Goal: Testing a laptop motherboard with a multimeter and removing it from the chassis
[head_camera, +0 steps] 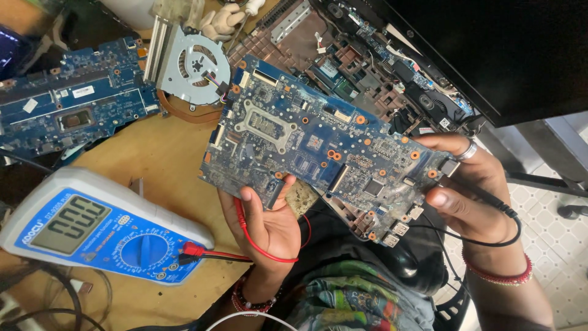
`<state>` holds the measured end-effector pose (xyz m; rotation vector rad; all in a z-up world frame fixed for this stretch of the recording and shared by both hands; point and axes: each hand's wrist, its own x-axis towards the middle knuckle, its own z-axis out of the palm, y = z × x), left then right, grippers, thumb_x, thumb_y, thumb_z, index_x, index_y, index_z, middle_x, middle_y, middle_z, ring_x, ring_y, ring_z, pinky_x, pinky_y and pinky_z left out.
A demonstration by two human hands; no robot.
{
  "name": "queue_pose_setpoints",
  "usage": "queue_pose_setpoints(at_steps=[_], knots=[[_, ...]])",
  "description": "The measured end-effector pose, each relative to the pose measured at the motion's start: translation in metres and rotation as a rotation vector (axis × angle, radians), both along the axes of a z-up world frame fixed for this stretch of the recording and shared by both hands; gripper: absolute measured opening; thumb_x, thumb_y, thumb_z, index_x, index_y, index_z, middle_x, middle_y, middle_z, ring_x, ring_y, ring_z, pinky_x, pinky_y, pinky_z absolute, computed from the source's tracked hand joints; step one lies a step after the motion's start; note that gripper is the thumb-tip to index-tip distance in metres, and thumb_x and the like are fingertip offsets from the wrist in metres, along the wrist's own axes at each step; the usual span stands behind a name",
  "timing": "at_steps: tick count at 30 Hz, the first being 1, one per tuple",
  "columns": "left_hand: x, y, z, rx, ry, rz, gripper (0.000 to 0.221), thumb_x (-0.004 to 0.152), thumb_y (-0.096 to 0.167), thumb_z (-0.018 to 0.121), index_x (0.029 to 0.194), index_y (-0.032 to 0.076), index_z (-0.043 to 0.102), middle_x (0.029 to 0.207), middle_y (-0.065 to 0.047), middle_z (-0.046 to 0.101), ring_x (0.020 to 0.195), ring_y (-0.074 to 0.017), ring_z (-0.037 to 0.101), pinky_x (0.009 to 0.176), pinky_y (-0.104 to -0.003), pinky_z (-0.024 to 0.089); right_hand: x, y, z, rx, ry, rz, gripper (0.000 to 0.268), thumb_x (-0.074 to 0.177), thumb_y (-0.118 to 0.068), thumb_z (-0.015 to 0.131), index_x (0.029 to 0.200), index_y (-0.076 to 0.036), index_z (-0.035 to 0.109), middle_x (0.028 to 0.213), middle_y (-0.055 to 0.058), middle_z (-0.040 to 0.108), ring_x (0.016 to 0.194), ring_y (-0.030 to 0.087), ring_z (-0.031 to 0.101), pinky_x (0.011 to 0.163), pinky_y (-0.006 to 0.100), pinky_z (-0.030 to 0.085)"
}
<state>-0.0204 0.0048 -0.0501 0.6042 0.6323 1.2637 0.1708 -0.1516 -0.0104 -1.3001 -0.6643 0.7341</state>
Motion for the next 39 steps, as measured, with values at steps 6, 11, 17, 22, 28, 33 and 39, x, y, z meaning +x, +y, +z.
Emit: queue_pose_setpoints(at_steps=[6,11,17,22,28,33,39], knots=[[0.001,0.000,-0.003,0.002,0.005,0.003,0.060,0.101,0.018,0.060,0.154,0.002,0.037,0.146,-0.021,0.053,0.111,-0.0368,0.063,0.085,-0.050,0.064,0.000,-0.001,-0.003,0.040,0.105,0.020,0.075,0.076,-0.025,0.078,0.137,0.011,0.054,0.124,0.022,0.068,0.110,0.028,0.070,0.100,0.039,0.055],[0.000,0.000,-0.006,0.008,0.000,0.005,0.059,0.101,0.016,0.058,0.154,0.001,0.036,0.148,-0.023,0.050,0.112,-0.0379,0.063,0.086,-0.050,0.064,-0.002,-0.002,-0.002,0.114,0.256,0.036,0.077,0.079,-0.023,0.081,0.140,0.016,0.052,0.121,0.026,0.070,0.109,0.033,0.073,0.099,0.043,0.059],[-0.001,0.000,-0.007,-0.003,0.015,-0.038,0.058,0.102,0.022,0.059,0.152,0.003,0.039,0.142,-0.022,0.054,0.100,-0.0340,0.064,0.086,-0.052,0.063,0.002,-0.005,-0.002,0.183,0.400,0.173,0.074,0.087,-0.018,0.081,0.142,0.019,0.050,0.126,0.033,0.068,0.113,0.041,0.072,0.100,0.051,0.060],[0.002,0.000,-0.009,0.075,-0.010,-0.011,0.064,0.105,0.021,0.052,0.157,-0.007,0.028,0.153,-0.028,0.043,0.113,-0.0404,0.062,0.086,-0.048,0.064,0.002,-0.004,0.014,-0.191,-0.004,0.168,0.056,0.078,-0.019,0.073,0.126,0.009,0.068,0.103,0.015,0.079,0.087,0.020,0.072,0.077,0.031,0.055],[0.002,-0.004,-0.024,0.325,-0.103,-0.133,0.049,0.111,0.027,0.051,0.147,-0.004,0.037,0.128,-0.022,0.063,0.120,-0.0331,0.064,0.106,-0.051,0.057,-0.002,-0.006,0.004,-0.130,0.095,0.158,0.053,0.082,-0.012,0.072,0.131,0.008,0.065,0.099,0.009,0.074,0.077,0.014,0.064,0.066,0.023,0.045],[0.002,-0.004,-0.045,0.321,-0.120,-0.244,0.052,0.113,0.026,0.050,0.156,0.005,0.031,0.147,-0.028,0.050,0.137,-0.0466,0.051,0.116,-0.060,0.048,-0.017,0.000,-0.006,-0.045,0.178,0.087,0.058,0.082,-0.012,0.074,0.136,0.006,0.062,0.087,0.006,0.070,0.064,0.008,0.054,0.060,0.021,0.036],[0.005,0.001,0.016,0.237,0.075,-0.562,0.098,0.097,0.052,0.066,0.163,0.001,0.016,0.146,-0.025,0.051,0.133,-0.0246,0.051,0.114,-0.040,0.041,-0.043,0.018,0.004,0.009,0.252,0.062,0.062,0.082,-0.011,0.075,0.138,0.009,0.057,0.114,0.016,0.072,0.100,0.024,0.069,0.092,0.031,0.051]])
